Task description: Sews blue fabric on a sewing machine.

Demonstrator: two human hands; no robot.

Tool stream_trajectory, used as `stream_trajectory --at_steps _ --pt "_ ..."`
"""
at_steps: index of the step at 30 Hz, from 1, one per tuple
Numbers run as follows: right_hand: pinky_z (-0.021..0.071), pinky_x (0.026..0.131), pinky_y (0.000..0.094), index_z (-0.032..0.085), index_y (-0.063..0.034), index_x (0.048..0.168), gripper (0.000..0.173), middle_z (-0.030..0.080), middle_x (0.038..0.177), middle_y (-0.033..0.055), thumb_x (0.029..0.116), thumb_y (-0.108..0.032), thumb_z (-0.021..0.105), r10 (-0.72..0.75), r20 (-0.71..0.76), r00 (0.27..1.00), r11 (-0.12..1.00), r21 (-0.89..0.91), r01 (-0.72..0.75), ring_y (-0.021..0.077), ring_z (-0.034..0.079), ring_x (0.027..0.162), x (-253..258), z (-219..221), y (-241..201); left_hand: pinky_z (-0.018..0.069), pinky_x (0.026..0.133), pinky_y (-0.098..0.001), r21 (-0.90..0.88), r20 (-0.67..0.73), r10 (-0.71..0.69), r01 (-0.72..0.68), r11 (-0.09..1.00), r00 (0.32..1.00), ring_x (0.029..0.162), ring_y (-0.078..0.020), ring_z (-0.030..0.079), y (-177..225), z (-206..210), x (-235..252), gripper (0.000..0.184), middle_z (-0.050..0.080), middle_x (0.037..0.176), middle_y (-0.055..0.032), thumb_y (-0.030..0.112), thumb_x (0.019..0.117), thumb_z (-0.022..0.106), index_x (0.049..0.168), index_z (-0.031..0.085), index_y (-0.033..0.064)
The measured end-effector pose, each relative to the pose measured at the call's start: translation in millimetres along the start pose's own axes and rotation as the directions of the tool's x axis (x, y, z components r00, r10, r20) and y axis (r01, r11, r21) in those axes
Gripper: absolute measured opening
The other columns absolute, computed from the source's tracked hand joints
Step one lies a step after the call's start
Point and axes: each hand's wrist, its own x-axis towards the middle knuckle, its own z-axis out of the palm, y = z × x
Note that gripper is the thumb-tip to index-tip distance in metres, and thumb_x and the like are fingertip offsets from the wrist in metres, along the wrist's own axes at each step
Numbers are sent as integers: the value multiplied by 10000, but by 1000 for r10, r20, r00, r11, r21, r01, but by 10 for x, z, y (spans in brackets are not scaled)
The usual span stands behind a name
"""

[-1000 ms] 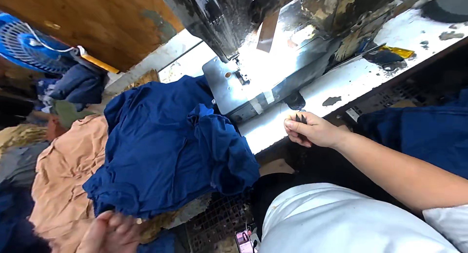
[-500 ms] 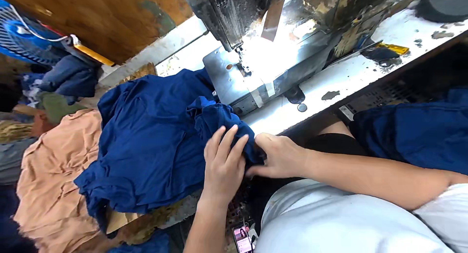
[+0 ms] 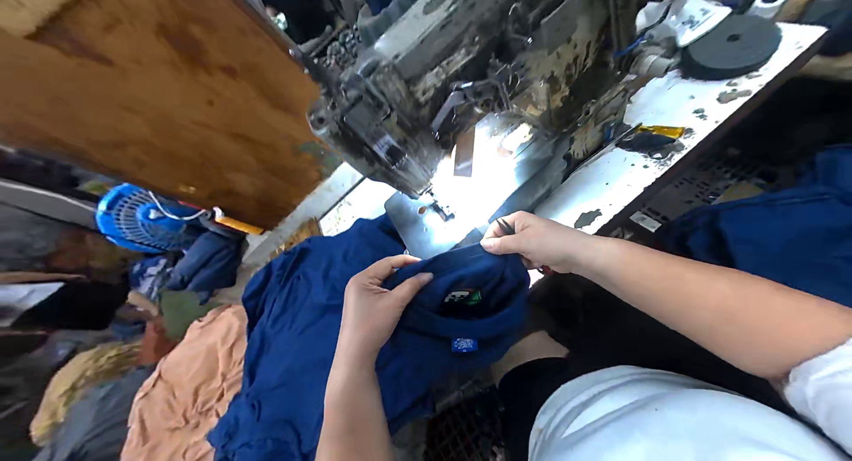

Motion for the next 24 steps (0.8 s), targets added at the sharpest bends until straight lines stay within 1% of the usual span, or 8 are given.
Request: stream_trajectory --at_steps 2,5,7,9,10,19,21,24 --pt "313 416 153 615 -100 900 207 549 641 -17 1058 -230 584 1 -6 1000 1000 -18 -1 10 415 446 12 -14 -23 585 838 -208 -169 -72 -9 -4 986 997 894 -24 704 -33 82 117 109 755 944 31 100 934 679 996 762 66" --pt "357 467 164 606 -100 885 236 549 674 -36 1069 -238 555 -135 -12 991 988 -71 134 5 459 509 56 -43 19 586 808 -235 -400 -192 -274 179 899 943 873 -46 693 137 315 297 139 714 933 -10 36 1026 515 1034 653 15" --pt "374 546 192 611 -90 882 253 501 688 -50 1072 -237 532 -261 -18 965 946 -204 252 10 454 575 86 -83 51 530 851 -180 -159 -305 -199 156 975 932 933 -11 655 117 438 440 158 694 999 -37 67 1037 534 1082 664 -12" --pt "390 595 214 620 -80 903 274 481 714 -43 1078 -262 514 -299 -32 954 901 -339 271 23 456 618 108 -128 81 553 860 -244 348 -359 206 -75 934 910 917 -91 701 -140 502 572 192 743 963 -109 105 997 592 1028 736 -17" --pt "394 615 230 616 -75 900 285 473 719 -35 1079 -271 511 -298 -45 954 888 -381 259 37 454 632 130 -152 102 574 841 -300 471 -322 323 -146 870 890 883 -145 720 -242 514 631 196 747 932 -130 124 994 601 1009 745 -9" --pt "428 653 220 658 -65 1014 258 547 768 -20 1072 -265 508 -338 -74 938 853 -445 272 24 502 675 137 -141 324 593 800 -345 485 -285 252 -87 870 925 838 -166 735 -309 599 725 188 752 883 -110 195 949 687 985 762 27" --pt "486 705 228 663 -78 1198 275 631 830 7 1069 -266 510 -381 -85 921 834 -462 302 35 560 710 90 -92 358 594 796 -374 496 -282 237 -71 865 930 842 -178 736 -300 605 718 199 753 888 -100 222 959 682 1000 763 45" --pt "488 645 260 558 -115 1438 398 621 781 29 1071 -257 503 -488 -45 872 753 -528 394 80 538 636 1 26 418 592 809 -475 542 -229 199 -45 839 953 881 -254 744 -285 586 699 252 755 926 -131 265 969 669 1027 759 37"
